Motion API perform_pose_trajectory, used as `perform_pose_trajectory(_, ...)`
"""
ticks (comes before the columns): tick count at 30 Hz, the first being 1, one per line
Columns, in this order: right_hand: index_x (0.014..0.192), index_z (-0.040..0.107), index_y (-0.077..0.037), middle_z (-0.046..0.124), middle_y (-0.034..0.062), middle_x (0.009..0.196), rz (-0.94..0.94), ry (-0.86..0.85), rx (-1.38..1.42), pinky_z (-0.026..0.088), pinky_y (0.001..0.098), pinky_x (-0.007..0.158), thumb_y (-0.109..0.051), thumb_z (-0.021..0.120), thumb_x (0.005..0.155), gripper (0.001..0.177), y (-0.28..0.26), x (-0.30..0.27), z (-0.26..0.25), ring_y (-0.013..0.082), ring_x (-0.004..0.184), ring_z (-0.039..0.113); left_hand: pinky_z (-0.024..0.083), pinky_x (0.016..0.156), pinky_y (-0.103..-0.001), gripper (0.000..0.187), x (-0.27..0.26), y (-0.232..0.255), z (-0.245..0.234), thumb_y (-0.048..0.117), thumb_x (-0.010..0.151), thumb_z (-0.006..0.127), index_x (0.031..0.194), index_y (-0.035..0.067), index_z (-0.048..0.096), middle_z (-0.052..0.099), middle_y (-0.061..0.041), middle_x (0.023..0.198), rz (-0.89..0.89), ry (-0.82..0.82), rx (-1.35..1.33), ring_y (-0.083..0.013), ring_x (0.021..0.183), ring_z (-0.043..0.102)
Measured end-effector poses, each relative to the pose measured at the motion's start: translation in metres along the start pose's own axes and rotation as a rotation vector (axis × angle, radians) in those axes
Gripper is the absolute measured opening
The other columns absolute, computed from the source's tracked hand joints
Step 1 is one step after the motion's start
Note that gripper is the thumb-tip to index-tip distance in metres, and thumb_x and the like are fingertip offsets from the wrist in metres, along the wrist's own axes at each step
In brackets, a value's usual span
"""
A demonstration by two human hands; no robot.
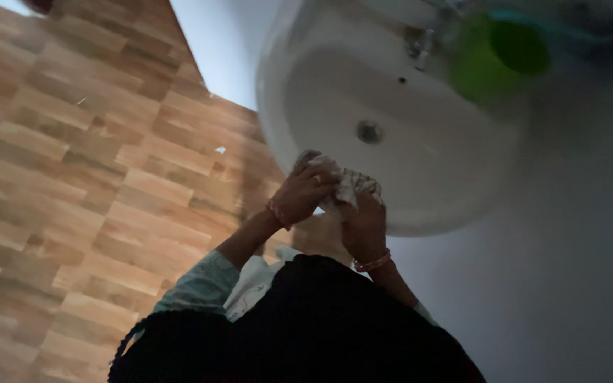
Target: The person wipes the interior surfaces, rim, and faucet of a white pedestal sink using a cloth.
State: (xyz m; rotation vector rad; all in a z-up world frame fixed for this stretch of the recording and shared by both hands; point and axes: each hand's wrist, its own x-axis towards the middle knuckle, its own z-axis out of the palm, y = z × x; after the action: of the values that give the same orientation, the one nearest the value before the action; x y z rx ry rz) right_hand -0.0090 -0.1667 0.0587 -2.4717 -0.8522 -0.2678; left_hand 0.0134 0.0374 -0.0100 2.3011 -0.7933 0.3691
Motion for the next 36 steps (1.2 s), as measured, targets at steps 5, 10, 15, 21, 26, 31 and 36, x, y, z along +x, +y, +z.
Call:
perform_pose_trajectory(5,0.106,0.071,-0.002,0.063,0.026,0.098,-0.02,0.044,-0.085,0.048,0.0561,0.077,0.0,0.064,0.073,0.033,-0.009,0.038,0.034,0.0443,0.091,0.06,0.025,0.125,-0.051,0.026,0.011,-0.043,-0.027,0.009,0.085,0.068,0.108,0.014,0.078,0.071,-0.003,0.128,-0.04,-0.064,0.013,-0.0258,0.131,0.056)
perform_pose_trajectory(10,0.122,0.065,0.0,0.064,0.0251,0.104,0.068,-0.1,-0.131,0.048,0.0567,0.086,-0.001,0.064,0.076,0.046,-0.003,0.068,0.068,0.0449,0.097,0.06,0.028,0.125,-0.051,0.025,0.034,-0.094,-0.04,0.01,0.083,0.068,0.106,0.014,0.078,0.072,-0.004,0.12,-0.011,-0.122,0.002,-0.0263,0.124,0.059)
perform_pose_trajectory(15,0.13,0.061,0.001,0.064,0.0261,0.114,0.153,-0.096,-0.194,0.046,0.0562,0.099,-0.012,0.069,0.084,0.048,0.015,0.083,0.097,0.0462,0.108,0.058,0.04,0.11,-0.047,0.029,0.052,-0.137,-0.014,0.008,0.081,0.068,0.108,0.014,0.076,0.072,-0.009,0.113,-0.071,-0.247,-0.074,-0.0323,0.112,0.063)
perform_pose_trajectory(21,0.137,0.062,-0.012,0.063,0.0175,0.139,0.178,-0.221,-0.037,0.045,0.0481,0.108,-0.007,0.061,0.093,0.045,0.019,0.075,0.078,0.0404,0.129,0.056,0.038,0.112,-0.051,0.025,0.06,-0.124,-0.03,0.01,0.078,0.069,0.098,0.018,0.08,0.073,-0.012,0.101,-0.047,-0.217,-0.067,-0.034,0.104,0.064)
perform_pose_trajectory(26,0.135,0.059,-0.012,0.065,0.0189,0.127,0.199,-0.258,0.017,0.048,0.0524,0.096,-0.012,0.068,0.089,0.047,-0.015,0.066,0.043,0.0389,0.114,0.06,0.032,0.124,-0.05,0.02,0.031,-0.081,-0.058,0.01,0.09,0.069,0.108,0.015,0.077,0.073,-0.009,0.119,-0.04,0.008,-0.087,-0.0278,0.123,0.063)
perform_pose_trajectory(31,0.144,0.052,-0.01,0.061,0.0244,0.128,0.02,-0.287,0.081,0.051,0.0528,0.093,-0.005,0.066,0.091,0.055,-0.031,0.095,0.039,0.0424,0.115,0.059,0.028,0.128,-0.048,0.026,0.003,-0.077,-0.054,0.007,0.093,0.066,0.115,0.02,0.073,0.071,-0.004,0.136,-0.101,0.078,-0.096,-0.0252,0.136,0.059)
perform_pose_trajectory(36,0.153,0.045,-0.007,0.051,0.0311,0.132,0.061,-0.547,0.054,0.049,0.0516,0.094,0.001,0.059,0.086,0.068,-0.009,0.138,0.058,0.0449,0.115,0.054,0.024,0.127,-0.055,0.03,0.008,-0.123,-0.052,0.003,0.097,0.062,0.124,0.013,0.068,0.064,-0.006,0.14,-0.167,0.122,-0.063,-0.0285,0.14,0.052)
